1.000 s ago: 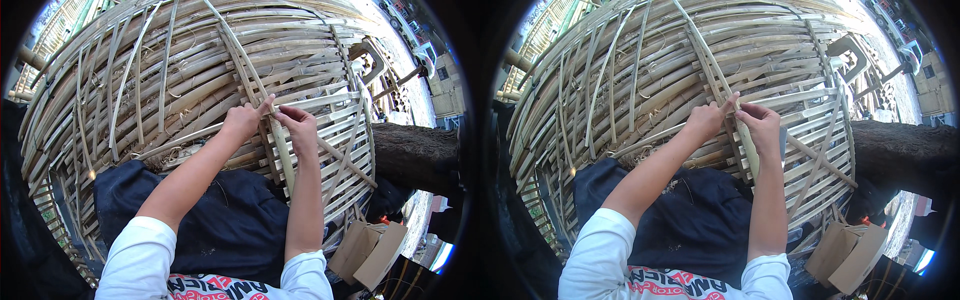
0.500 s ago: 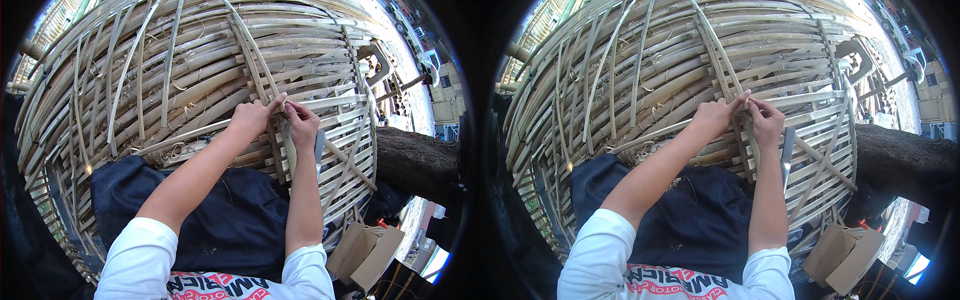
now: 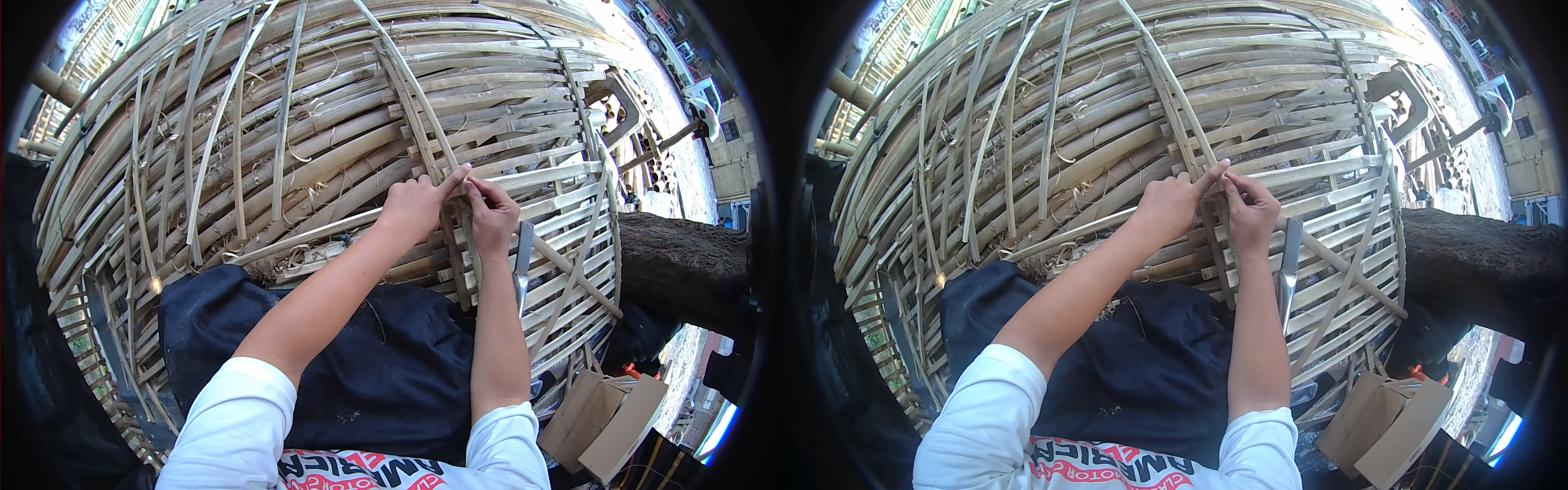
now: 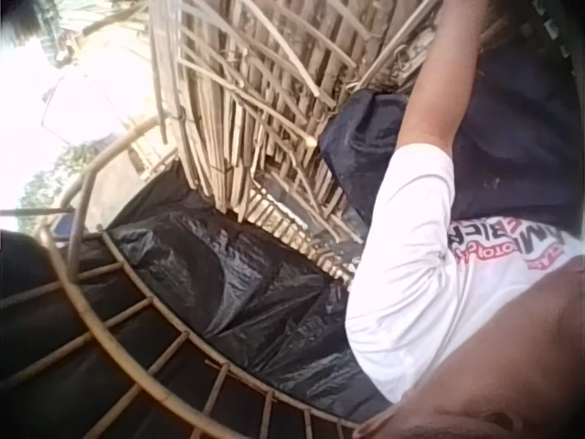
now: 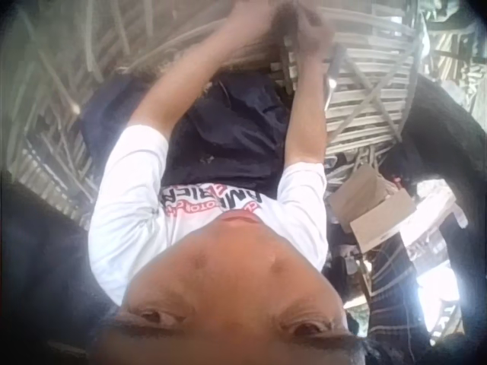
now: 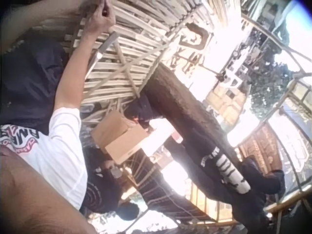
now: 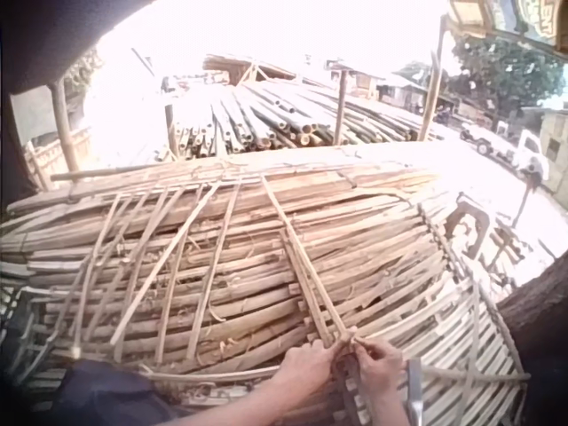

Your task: The person shaves bamboo strips using a machete and weaves a strip into a curved wooden frame.

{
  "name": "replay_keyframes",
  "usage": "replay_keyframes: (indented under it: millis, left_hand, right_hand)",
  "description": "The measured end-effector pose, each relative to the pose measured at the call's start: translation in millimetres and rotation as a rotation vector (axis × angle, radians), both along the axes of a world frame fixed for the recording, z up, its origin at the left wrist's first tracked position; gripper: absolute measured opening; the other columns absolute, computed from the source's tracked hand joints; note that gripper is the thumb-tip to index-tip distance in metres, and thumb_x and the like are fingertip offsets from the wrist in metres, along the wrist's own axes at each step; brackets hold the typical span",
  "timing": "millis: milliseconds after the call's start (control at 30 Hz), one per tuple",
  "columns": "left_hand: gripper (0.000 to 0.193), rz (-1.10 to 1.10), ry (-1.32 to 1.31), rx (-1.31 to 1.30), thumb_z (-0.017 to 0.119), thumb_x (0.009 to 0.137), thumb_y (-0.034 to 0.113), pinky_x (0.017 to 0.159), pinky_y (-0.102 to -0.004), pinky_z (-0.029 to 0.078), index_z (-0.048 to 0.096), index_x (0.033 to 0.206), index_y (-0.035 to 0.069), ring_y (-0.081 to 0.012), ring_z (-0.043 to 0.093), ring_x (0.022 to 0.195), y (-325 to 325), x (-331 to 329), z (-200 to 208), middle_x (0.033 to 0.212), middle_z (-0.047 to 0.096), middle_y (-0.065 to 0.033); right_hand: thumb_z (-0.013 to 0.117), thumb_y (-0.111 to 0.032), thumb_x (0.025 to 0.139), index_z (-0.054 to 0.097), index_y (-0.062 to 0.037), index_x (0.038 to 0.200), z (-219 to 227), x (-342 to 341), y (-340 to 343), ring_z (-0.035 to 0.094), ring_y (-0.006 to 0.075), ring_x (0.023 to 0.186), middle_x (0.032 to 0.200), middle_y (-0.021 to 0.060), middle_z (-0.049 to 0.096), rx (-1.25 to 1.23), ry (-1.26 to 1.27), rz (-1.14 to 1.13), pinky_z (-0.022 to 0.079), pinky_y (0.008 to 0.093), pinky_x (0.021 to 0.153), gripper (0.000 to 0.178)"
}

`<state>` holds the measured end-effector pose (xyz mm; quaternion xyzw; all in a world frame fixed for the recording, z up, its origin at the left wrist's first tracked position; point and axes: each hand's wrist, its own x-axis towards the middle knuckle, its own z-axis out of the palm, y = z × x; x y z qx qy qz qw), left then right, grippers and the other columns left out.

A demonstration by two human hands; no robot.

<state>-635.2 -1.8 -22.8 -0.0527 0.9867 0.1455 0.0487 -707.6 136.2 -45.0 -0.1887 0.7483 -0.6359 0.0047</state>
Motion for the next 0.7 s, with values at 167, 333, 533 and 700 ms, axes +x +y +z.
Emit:
replay_keyframes:
  millis: [167,333,533,700]
  left_hand:
    - [0.097,0.033,0.128,-0.004,0.071,0.074,0.024,0.081,-0.0454,0.049,0.014,0.152,0.034,-0.0336,0.055,0.103,9.4,4.9,9.2,0.116,0.052,-0.0193]
    - [0.084,0.041,0.483,0.055,0.075,0.069,0.031,0.099,-0.0469,0.034,0.037,0.143,0.017,-0.0339,0.043,0.119,9.0,3.8,2.5,0.123,0.046,-0.0175]
    - [0.059,0.139,0.737,0.217,0.083,0.059,0.027,0.108,-0.0502,0.028,0.060,0.111,0.012,-0.0332,0.040,0.126,5.1,-3.5,1.5,0.120,0.048,-0.0124]
    - [0.031,0.042,0.784,0.303,0.082,0.061,0.020,0.110,-0.0520,0.026,0.069,0.088,0.011,-0.0321,0.039,0.128,6.7,-16.8,-11.3,0.118,0.052,-0.0071]
  right_hand:
    - [0.072,-0.005,0.083,0.073,-0.0021,0.096,4.1,0.7,1.3,0.049,0.0048,0.062,0.079,0.0015,0.065,0.052,0.058,-0.028,0.038,0.0205,0.055,0.013]
    - [0.071,-0.003,0.082,0.073,-0.0014,0.095,6.6,3.2,0.4,0.049,0.0046,0.061,0.081,0.0016,0.065,0.078,0.094,-0.031,0.039,0.0203,0.055,0.013]
    - [0.071,-0.001,0.081,0.072,-0.0006,0.094,2.5,2.5,0.7,0.048,0.0043,0.060,0.081,0.0020,0.065,0.040,0.094,0.002,0.039,0.0203,0.054,0.013]
    - [0.070,0.000,0.081,0.072,0.0004,0.090,4.5,1.1,2.2,0.050,0.0045,0.060,0.082,0.0034,0.065,-0.010,0.119,0.007,0.039,0.0206,0.054,0.009]
